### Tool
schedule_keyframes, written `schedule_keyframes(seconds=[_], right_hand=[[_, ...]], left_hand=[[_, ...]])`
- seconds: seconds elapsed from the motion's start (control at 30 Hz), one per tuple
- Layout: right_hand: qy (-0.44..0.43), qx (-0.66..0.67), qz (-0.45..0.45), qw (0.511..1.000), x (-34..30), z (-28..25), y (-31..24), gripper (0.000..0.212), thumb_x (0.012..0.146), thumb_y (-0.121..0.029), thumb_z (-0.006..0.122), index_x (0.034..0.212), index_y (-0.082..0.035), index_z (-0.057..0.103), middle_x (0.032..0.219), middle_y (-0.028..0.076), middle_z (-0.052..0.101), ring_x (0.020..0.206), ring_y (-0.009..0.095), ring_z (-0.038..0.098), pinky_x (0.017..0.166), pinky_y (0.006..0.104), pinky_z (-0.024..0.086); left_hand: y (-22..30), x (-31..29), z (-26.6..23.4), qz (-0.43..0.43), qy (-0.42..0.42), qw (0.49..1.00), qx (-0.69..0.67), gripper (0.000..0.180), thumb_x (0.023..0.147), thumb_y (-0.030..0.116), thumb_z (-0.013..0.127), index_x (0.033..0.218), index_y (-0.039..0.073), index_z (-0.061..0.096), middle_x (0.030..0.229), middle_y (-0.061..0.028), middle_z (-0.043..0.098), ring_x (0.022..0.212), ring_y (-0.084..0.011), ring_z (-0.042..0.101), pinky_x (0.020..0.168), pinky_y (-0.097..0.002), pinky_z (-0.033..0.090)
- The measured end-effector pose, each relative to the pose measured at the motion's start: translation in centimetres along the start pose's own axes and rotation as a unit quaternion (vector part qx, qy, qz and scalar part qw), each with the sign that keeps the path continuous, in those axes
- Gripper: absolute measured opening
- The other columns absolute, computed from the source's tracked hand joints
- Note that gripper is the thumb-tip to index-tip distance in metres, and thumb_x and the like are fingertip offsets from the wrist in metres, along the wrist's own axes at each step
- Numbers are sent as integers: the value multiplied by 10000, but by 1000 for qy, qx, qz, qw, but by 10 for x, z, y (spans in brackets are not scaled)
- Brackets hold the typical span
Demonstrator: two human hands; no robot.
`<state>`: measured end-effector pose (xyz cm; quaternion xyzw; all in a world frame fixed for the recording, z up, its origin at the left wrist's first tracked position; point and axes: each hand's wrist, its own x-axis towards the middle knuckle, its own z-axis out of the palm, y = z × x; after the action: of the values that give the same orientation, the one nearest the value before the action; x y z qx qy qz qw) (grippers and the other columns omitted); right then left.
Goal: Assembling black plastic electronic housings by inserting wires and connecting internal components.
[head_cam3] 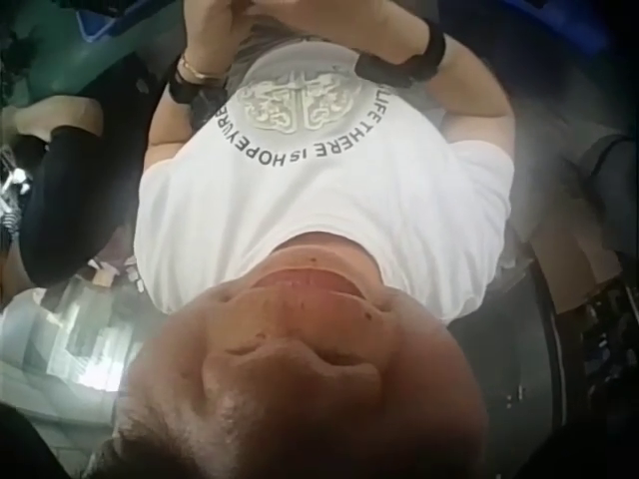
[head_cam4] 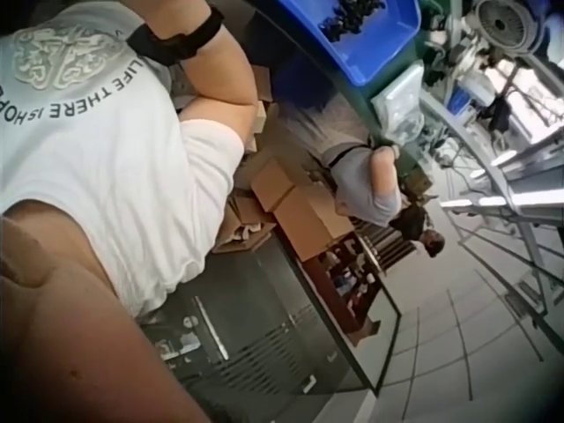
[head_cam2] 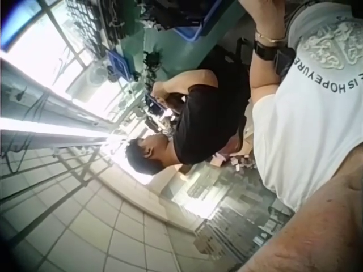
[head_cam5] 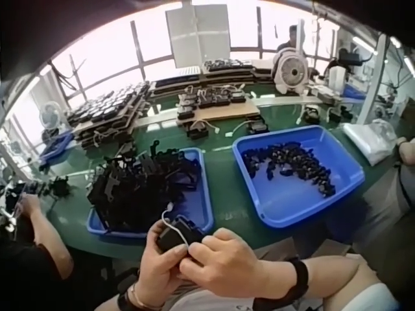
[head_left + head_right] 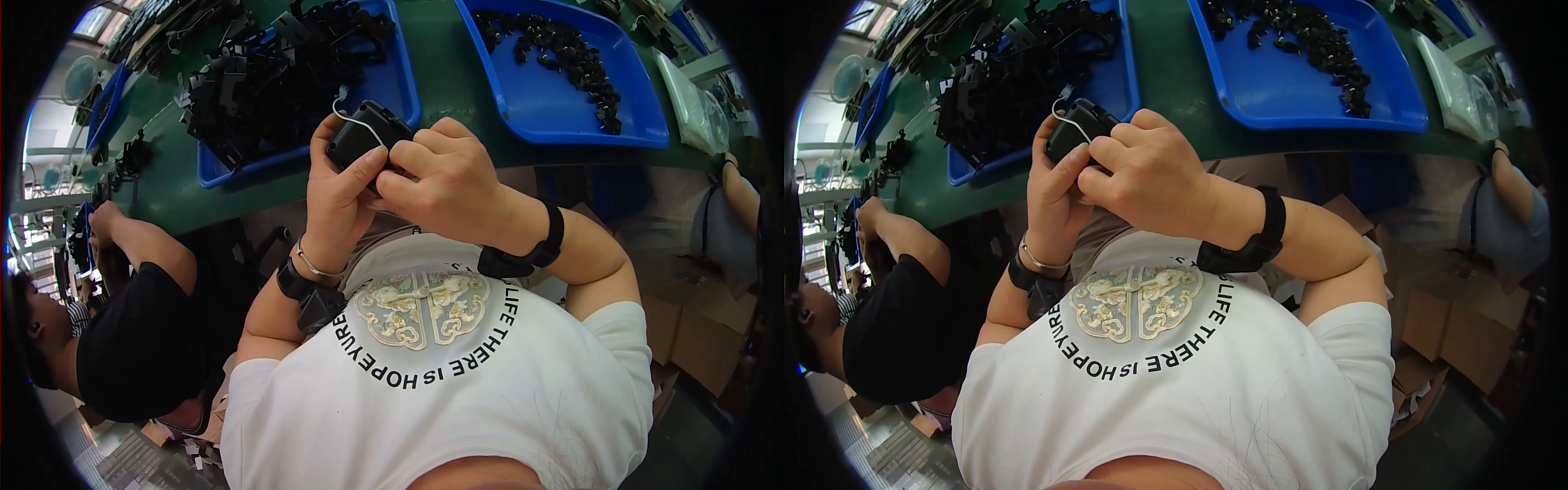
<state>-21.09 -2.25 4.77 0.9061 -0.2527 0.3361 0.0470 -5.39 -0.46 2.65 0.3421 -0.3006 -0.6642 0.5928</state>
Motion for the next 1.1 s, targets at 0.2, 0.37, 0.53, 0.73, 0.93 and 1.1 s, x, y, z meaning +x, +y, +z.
schedule_keyframes(seconds=[0.2,0.37,0.53,0.73,0.93,1.1], right_hand=[[1,72,-1,997,-3,-18,14,228,663,-265,722,788,-119,600,760,11,553,634,152,539,607,285,409],[6,77,111,991,-4,-59,94,185,754,-140,679,895,-44,606,826,81,589,683,218,571,630,303,462],[-133,-68,136,979,-42,-52,201,183,739,-84,647,913,-37,617,837,109,593,763,270,588,710,340,479],[-292,-126,160,934,-41,-32,213,211,708,-89,632,909,-27,612,832,134,598,809,306,586,765,384,472],[-222,-70,177,956,-35,-55,188,219,718,-54,622,932,-12,604,815,113,620,758,247,615,709,316,496],[-53,344,259,901,-18,-71,74,218,792,0,631,1007,18,596,898,81,623,801,128,617,687,237,486]], left_hand=[[9,-3,-1,-29,-23,999,7,599,778,-23,623,1265,82,292,1119,-140,487,969,-248,569,795,-396,536],[18,-8,-3,-64,-39,997,19,613,762,-24,621,1270,95,299,1142,-146,478,1012,-271,563,772,-437,549],[18,-10,-3,-96,-77,992,29,621,744,-13,628,1268,92,312,1158,-154,471,1044,-288,558,754,-448,561],[12,-15,-3,-83,-60,994,49,638,715,13,615,1277,99,324,1086,-163,522,930,-278,619,638,-389,594],[19,-14,-8,-126,-86,988,19,642,721,-23,647,1263,90,322,1134,-138,495,1009,-257,576,759,-398,566],[15,-15,-18,-116,-82,990,15,647,719,-22,650,1264,92,320,1133,-133,500,1011,-250,575,771,-379,559]])
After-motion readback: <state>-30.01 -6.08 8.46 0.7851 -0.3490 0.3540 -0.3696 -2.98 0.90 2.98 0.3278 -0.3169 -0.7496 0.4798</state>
